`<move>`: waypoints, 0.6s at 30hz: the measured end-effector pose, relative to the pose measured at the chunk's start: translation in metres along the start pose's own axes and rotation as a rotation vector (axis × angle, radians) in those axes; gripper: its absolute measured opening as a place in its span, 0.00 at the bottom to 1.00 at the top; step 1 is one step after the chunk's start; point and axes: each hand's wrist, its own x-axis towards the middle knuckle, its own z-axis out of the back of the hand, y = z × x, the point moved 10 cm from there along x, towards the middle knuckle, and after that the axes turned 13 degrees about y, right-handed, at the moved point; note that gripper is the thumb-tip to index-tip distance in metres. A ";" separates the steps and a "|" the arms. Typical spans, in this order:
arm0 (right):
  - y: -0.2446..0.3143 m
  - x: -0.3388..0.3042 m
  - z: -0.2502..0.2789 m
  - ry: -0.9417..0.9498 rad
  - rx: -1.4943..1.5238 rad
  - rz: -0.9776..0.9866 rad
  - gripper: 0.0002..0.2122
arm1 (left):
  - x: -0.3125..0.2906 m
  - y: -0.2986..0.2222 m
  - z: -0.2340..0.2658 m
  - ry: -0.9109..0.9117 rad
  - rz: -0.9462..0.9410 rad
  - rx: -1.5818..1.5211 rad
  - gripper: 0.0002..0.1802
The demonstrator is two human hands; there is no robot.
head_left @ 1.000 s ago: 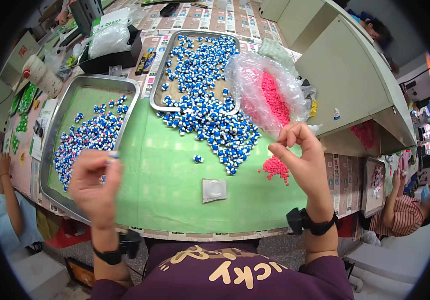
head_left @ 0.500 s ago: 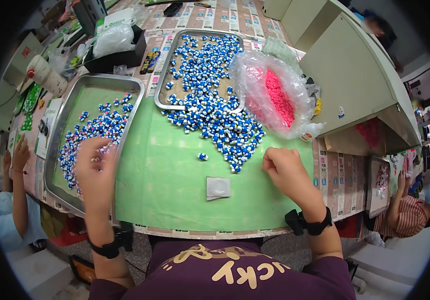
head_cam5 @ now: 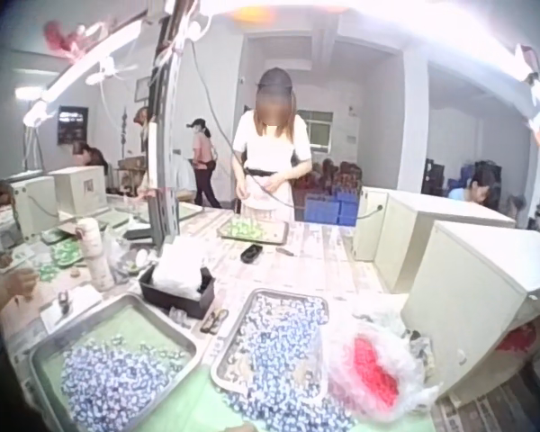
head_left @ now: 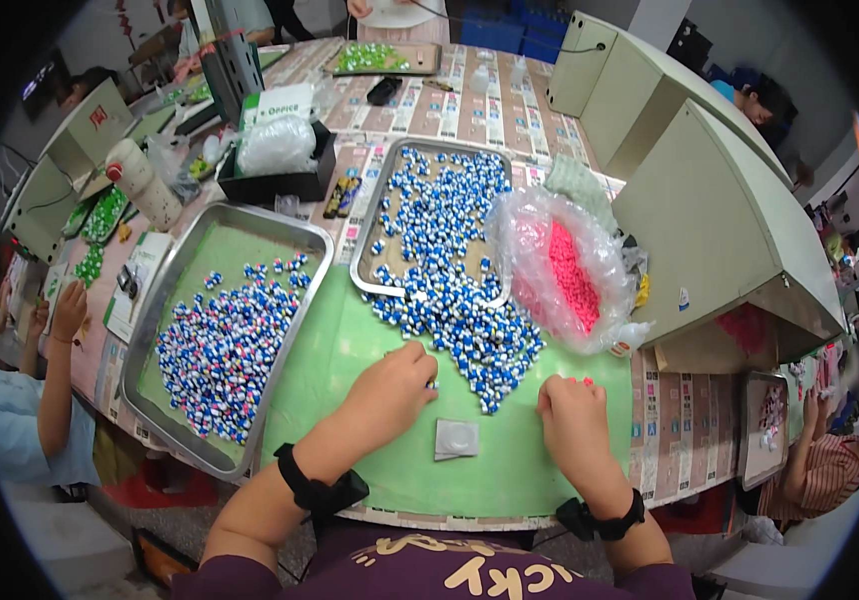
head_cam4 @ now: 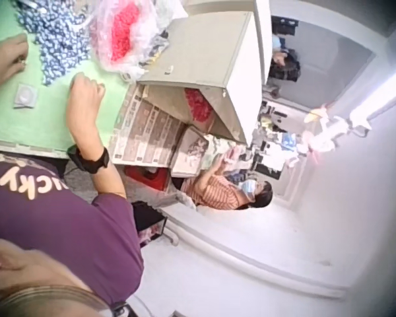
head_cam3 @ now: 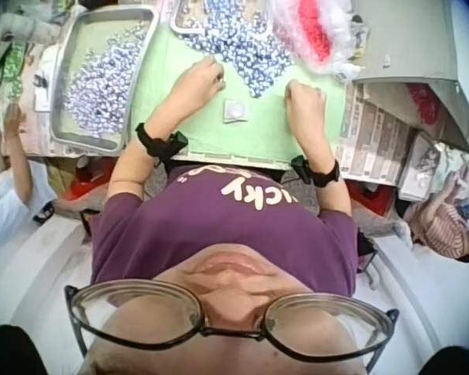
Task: The person sits at a workstation and repeatedly picks up small blue and white capsule-shaped candies and pink pellets. They insert the pink pellets into the blue capsules by hand, one at a time, and place the assembled items into a metal tray.
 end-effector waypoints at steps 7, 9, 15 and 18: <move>-0.005 -0.001 0.000 0.060 0.100 -0.010 0.04 | -0.015 -0.021 0.033 -0.059 -0.037 -0.584 0.10; -0.007 0.006 0.000 0.165 0.118 -0.016 0.05 | -0.021 -0.025 0.030 -0.022 -0.084 -0.745 0.13; 0.066 0.002 0.069 -0.045 0.777 0.399 0.11 | -0.015 -0.040 -0.006 0.137 -0.139 -1.251 0.11; 0.086 -0.006 0.087 -0.215 0.650 0.532 0.12 | -0.015 -0.045 -0.016 0.219 -0.079 -1.428 0.13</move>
